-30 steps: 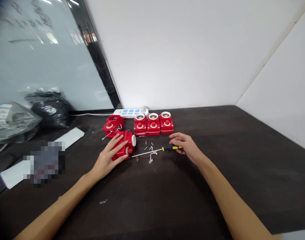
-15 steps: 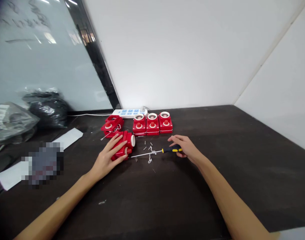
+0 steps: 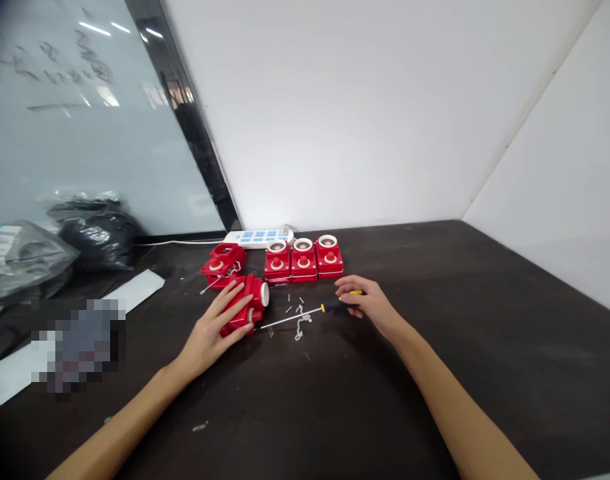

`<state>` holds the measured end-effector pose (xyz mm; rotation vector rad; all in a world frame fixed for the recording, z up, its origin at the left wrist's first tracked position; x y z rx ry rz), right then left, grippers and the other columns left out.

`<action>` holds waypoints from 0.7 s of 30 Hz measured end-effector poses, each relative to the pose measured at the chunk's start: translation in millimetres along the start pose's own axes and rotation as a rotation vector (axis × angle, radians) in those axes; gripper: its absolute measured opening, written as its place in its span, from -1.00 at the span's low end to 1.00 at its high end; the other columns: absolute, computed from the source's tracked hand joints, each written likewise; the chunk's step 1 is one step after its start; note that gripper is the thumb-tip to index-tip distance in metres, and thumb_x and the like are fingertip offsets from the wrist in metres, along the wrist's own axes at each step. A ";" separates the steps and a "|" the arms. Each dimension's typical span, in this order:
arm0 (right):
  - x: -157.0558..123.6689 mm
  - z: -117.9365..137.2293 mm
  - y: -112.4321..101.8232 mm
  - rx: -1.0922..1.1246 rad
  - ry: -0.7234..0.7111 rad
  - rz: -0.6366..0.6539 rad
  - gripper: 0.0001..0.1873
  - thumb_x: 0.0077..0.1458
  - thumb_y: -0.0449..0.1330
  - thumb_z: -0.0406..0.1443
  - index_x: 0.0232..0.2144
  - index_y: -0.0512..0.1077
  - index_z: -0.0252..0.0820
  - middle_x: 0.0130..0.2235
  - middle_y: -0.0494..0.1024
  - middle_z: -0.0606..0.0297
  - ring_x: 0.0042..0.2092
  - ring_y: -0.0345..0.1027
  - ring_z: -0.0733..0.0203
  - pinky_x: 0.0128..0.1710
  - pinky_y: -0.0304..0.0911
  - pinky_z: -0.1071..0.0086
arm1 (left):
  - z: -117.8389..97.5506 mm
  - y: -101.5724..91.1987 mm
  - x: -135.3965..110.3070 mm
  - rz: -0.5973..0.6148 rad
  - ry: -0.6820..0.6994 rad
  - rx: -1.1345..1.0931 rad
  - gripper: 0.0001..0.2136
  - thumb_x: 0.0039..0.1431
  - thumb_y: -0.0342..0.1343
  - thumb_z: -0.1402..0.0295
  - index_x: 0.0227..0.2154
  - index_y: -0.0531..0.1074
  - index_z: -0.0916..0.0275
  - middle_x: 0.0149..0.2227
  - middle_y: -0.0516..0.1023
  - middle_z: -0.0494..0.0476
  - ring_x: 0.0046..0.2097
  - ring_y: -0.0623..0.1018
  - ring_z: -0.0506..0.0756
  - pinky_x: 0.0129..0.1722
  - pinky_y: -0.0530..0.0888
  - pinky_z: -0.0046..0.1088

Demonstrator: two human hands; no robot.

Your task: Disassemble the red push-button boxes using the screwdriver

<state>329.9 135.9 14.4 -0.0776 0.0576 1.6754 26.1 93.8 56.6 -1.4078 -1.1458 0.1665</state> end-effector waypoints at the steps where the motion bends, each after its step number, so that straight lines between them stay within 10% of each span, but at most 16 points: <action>1: -0.2 1.3 2.9 0.035 -0.010 0.032 -0.62 -0.15 0.35 -0.24 -0.20 0.52 -0.16 -0.18 0.56 0.19 -0.49 0.32 0.35 -0.59 0.16 0.46 | 0.0 -0.1 0.1 -0.001 0.000 0.001 -0.48 0.29 0.09 0.25 0.28 0.17 0.02 0.36 0.14 0.20 0.38 0.09 0.31 0.26 0.25 0.09; 14: -2.7 -1.5 2.0 -0.068 0.075 0.000 -0.67 -0.01 0.25 -0.11 -0.24 0.51 -0.18 -0.36 0.52 0.26 -0.64 0.09 0.45 -0.69 -0.11 0.49 | 2.5 0.0 -1.7 0.006 -0.011 0.017 -0.48 0.29 0.10 0.25 0.28 0.18 0.01 0.35 0.14 0.20 0.38 0.09 0.31 0.25 0.26 0.08; 21: -3.0 -3.5 5.0 -0.006 0.079 0.064 -0.63 -0.06 0.28 -0.11 -0.20 0.51 -0.17 -0.30 0.55 0.20 -0.56 0.28 0.35 -0.67 0.03 0.47 | -0.2 -1.1 0.2 -0.005 -0.004 0.003 -0.50 0.29 0.09 0.25 0.27 0.20 0.02 0.35 0.16 0.21 0.37 0.11 0.32 0.24 0.27 0.10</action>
Point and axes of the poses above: each hand's wrist, its own x-axis towards the middle knuckle, its own y-axis out of the palm, z = x × y, the point moved 10 cm from there along x, towards the middle knuckle
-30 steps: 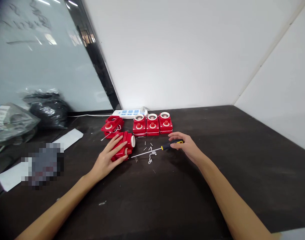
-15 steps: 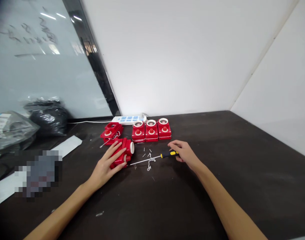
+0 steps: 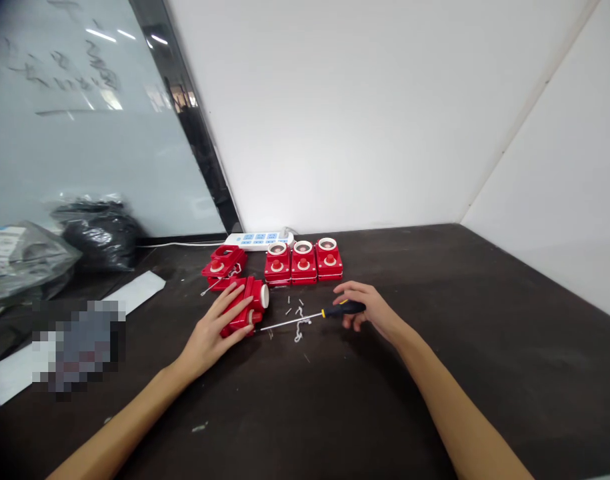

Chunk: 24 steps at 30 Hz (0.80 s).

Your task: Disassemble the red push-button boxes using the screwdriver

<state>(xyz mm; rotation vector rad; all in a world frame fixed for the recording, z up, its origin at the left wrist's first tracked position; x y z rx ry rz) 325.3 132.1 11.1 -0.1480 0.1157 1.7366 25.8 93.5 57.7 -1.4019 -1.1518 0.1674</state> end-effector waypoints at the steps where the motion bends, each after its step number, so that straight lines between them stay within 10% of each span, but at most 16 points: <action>1: 0.3 -3.5 -2.1 -0.022 0.027 -0.021 -0.62 -0.01 0.24 -0.06 -0.21 0.51 -0.19 -0.36 0.53 0.22 -0.65 0.17 0.40 -0.71 -0.08 0.48 | -0.5 -0.1 0.2 -0.002 0.001 -0.002 -0.50 0.29 0.09 0.25 0.27 0.20 0.02 0.35 0.16 0.21 0.37 0.11 0.32 0.24 0.27 0.11; 8: -0.3 5.2 -0.4 0.043 -0.071 -0.001 -0.61 -0.14 0.36 -0.21 -0.18 0.52 -0.14 -0.14 0.57 0.14 -0.41 0.39 0.27 -0.54 0.23 0.43 | -0.3 0.6 -0.4 -0.004 0.000 -0.020 -0.50 0.28 0.10 0.26 0.26 0.21 0.04 0.35 0.15 0.21 0.38 0.08 0.30 0.27 0.22 0.09; 13: 1.5 -3.6 -6.0 -0.084 0.013 -0.064 -0.66 -0.02 0.29 -0.12 -0.22 0.51 -0.18 -0.33 0.56 0.22 -0.66 0.09 0.47 -0.72 -0.10 0.51 | 0.2 0.8 -0.6 -0.003 -0.002 -0.023 -0.50 0.28 0.11 0.26 0.26 0.21 0.05 0.35 0.14 0.21 0.39 0.07 0.29 0.28 0.22 0.09; 18: -1.2 5.1 1.1 -0.009 -0.033 0.003 -0.62 -0.07 0.32 -0.18 -0.16 0.48 -0.15 -0.13 0.59 0.12 -0.35 0.46 0.21 -0.56 0.27 0.45 | -0.2 1.2 -0.7 0.000 0.001 -0.020 -0.51 0.28 0.11 0.26 0.25 0.22 0.05 0.35 0.14 0.22 0.38 0.08 0.30 0.27 0.22 0.09; 24: -3.4 -19.2 26.2 -0.191 0.114 0.130 -0.55 0.02 0.26 -0.04 -0.10 0.39 -0.16 -0.33 0.61 0.19 -0.63 0.36 0.28 -0.77 0.02 0.50 | 0.0 1.0 -0.7 -0.006 0.002 -0.019 -0.50 0.27 0.12 0.26 0.25 0.23 0.07 0.35 0.15 0.22 0.38 0.08 0.29 0.28 0.22 0.07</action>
Point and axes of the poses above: each hand's wrist, its own x-axis towards the middle knuckle, its own y-axis out of the palm, z = x × y, the point moved 10 cm from there along x, towards the middle knuckle
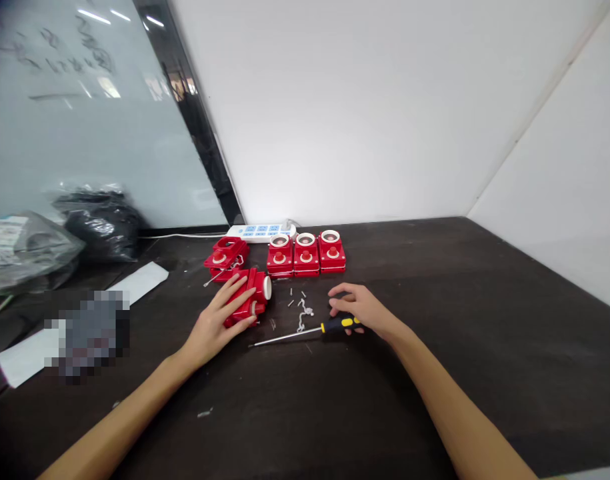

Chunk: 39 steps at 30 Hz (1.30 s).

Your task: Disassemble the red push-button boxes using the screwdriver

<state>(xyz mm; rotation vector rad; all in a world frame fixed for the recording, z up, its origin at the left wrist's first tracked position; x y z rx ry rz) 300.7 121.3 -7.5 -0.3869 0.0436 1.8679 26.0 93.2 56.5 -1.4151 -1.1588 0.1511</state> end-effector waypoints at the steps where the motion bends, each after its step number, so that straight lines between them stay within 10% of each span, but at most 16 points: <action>1: 0.9 0.2 1.7 0.000 -0.013 0.007 -0.54 -0.01 0.29 -0.07 -0.10 0.39 -0.17 -0.33 0.60 0.21 -0.62 0.37 0.29 -0.76 0.05 0.51 | 0.1 0.1 0.0 0.002 -0.002 0.002 -0.50 0.27 0.12 0.26 0.25 0.23 0.07 0.35 0.15 0.22 0.38 0.08 0.29 0.28 0.22 0.07; 39: -1.0 7.2 -28.3 -0.009 -0.058 -0.092 -0.51 -0.15 0.38 -0.14 -0.16 0.41 -0.23 -0.53 0.51 0.35 -0.61 0.33 0.28 -0.73 0.08 0.49 | -1.1 -0.7 0.5 0.008 -0.022 -0.009 -0.51 0.28 0.10 0.25 0.25 0.23 0.04 0.36 0.14 0.18 0.38 0.08 0.29 0.28 0.22 0.06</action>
Point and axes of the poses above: each hand's wrist, its own x-axis towards the middle knuckle, its own y-axis out of the palm, z = x × y, the point moved 10 cm from there along x, towards the middle knuckle
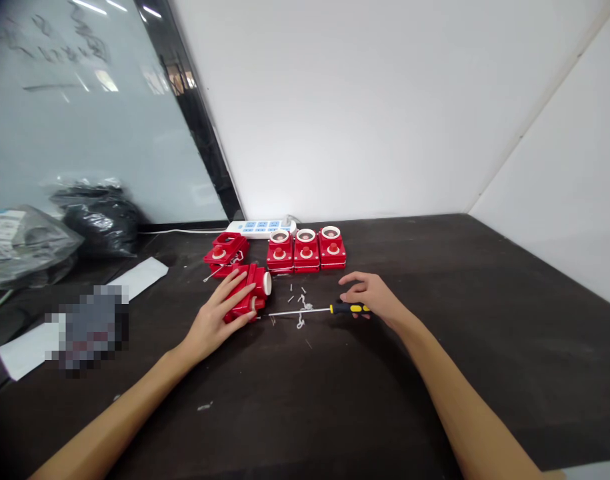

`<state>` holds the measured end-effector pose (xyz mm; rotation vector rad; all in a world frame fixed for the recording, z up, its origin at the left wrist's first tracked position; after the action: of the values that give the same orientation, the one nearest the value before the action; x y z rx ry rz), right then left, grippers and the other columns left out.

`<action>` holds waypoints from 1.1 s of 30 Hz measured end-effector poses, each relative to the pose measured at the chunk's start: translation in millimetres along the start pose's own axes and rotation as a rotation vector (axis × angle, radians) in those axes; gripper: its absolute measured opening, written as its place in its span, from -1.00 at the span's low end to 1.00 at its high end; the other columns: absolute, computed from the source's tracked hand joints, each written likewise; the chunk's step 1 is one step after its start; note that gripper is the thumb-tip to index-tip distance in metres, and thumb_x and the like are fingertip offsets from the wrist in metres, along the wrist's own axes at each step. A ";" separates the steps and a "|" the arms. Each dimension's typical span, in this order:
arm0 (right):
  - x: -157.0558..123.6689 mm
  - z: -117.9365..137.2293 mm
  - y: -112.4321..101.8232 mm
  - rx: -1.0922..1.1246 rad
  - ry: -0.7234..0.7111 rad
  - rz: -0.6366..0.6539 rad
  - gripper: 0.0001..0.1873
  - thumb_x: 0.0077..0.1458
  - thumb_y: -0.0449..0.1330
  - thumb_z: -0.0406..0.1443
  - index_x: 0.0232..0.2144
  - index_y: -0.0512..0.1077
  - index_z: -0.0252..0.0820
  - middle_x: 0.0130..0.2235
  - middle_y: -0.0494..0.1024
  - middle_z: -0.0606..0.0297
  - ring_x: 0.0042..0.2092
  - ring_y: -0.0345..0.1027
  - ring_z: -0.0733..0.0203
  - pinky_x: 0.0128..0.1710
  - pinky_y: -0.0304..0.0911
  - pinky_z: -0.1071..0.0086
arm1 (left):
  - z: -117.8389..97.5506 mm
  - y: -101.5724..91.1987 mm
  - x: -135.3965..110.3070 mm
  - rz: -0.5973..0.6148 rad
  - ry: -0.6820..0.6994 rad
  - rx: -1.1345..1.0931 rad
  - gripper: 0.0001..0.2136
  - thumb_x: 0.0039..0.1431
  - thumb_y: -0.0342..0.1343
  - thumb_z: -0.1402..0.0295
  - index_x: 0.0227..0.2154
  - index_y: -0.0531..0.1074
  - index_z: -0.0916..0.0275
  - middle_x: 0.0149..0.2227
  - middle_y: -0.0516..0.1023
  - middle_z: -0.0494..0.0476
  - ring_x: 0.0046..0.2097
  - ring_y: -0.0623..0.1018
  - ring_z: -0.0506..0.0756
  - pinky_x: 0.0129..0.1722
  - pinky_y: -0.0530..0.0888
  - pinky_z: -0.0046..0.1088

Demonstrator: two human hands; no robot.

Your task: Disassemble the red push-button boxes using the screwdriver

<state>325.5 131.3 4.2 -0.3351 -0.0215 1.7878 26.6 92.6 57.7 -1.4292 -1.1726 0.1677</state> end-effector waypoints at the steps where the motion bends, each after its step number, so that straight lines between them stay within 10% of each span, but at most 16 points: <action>1: -0.2 0.3 -0.4 0.004 0.001 -0.003 -0.51 -0.15 0.38 -0.15 -0.16 0.41 -0.23 -0.53 0.50 0.35 -0.60 0.33 0.28 -0.73 0.07 0.50 | -0.2 -0.1 0.0 0.000 0.000 -0.001 -0.51 0.28 0.10 0.25 0.25 0.23 0.04 0.36 0.14 0.18 0.38 0.08 0.29 0.28 0.22 0.06; 33: 3.6 -5.8 5.8 0.047 0.001 -0.003 -0.47 -0.18 0.40 -0.10 -0.16 0.42 -0.21 -0.47 0.54 0.32 -0.56 0.38 0.25 -0.68 0.11 0.47 | 1.1 2.1 -0.3 0.005 0.009 0.006 -0.50 0.29 0.09 0.24 0.27 0.20 0.03 0.36 0.14 0.20 0.38 0.07 0.30 0.27 0.23 0.08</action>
<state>320.7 132.4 -3.1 -0.3019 0.0206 1.7821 26.8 93.7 55.5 -1.4263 -1.1603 0.1686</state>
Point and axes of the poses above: each hand's wrist, its own x-axis towards the middle knuckle, its own y-axis out of the palm, z = x × y, the point moved 10 cm from there along x, towards the middle knuckle
